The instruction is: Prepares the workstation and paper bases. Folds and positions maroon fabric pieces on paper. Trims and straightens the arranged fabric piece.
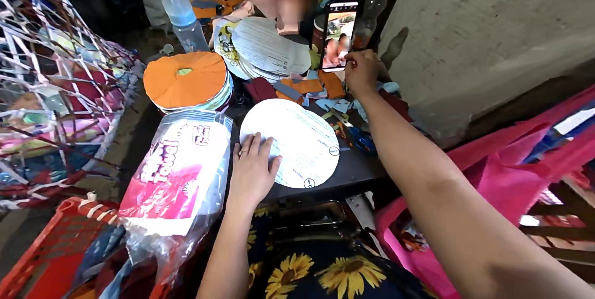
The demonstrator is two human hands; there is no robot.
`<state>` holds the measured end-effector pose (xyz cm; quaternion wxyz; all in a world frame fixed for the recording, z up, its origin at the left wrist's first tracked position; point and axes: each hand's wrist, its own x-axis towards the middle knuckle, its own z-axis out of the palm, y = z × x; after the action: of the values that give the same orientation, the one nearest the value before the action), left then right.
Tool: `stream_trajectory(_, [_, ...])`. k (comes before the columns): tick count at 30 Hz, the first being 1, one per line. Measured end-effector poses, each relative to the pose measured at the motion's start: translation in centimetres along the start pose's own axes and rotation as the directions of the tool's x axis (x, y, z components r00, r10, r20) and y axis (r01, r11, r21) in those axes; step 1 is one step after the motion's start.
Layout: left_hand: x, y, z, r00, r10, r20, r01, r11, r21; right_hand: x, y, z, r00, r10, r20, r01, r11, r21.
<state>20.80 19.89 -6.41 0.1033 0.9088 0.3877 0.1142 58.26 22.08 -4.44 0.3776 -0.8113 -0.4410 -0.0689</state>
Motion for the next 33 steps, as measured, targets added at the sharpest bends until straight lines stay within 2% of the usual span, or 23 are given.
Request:
stream_trajectory(9, [0.1, 0.1, -0.3, 1.0, -0.005, 0.002, 0.005, 1.0, 0.007, 0.1, -0.3, -0.2, 1.0, 0.003, 0.006, -0.003, 1.0, -0.003])
stream_trajectory(17, [0.0, 0.2, -0.5, 1.0, 0.005, -0.008, -0.005, 1.0, 0.012, -0.1, -0.5, 0.1, 0.995, -0.09, -0.053, 0.086, 0.993, -0.076])
stream_trajectory(33, [-0.2, 0.3, -0.5, 0.999, 0.025, -0.043, -0.025, 1.0, -0.001, 0.1, -0.7, 0.6, 0.997, -0.064, -0.038, 0.063, 0.997, -0.046])
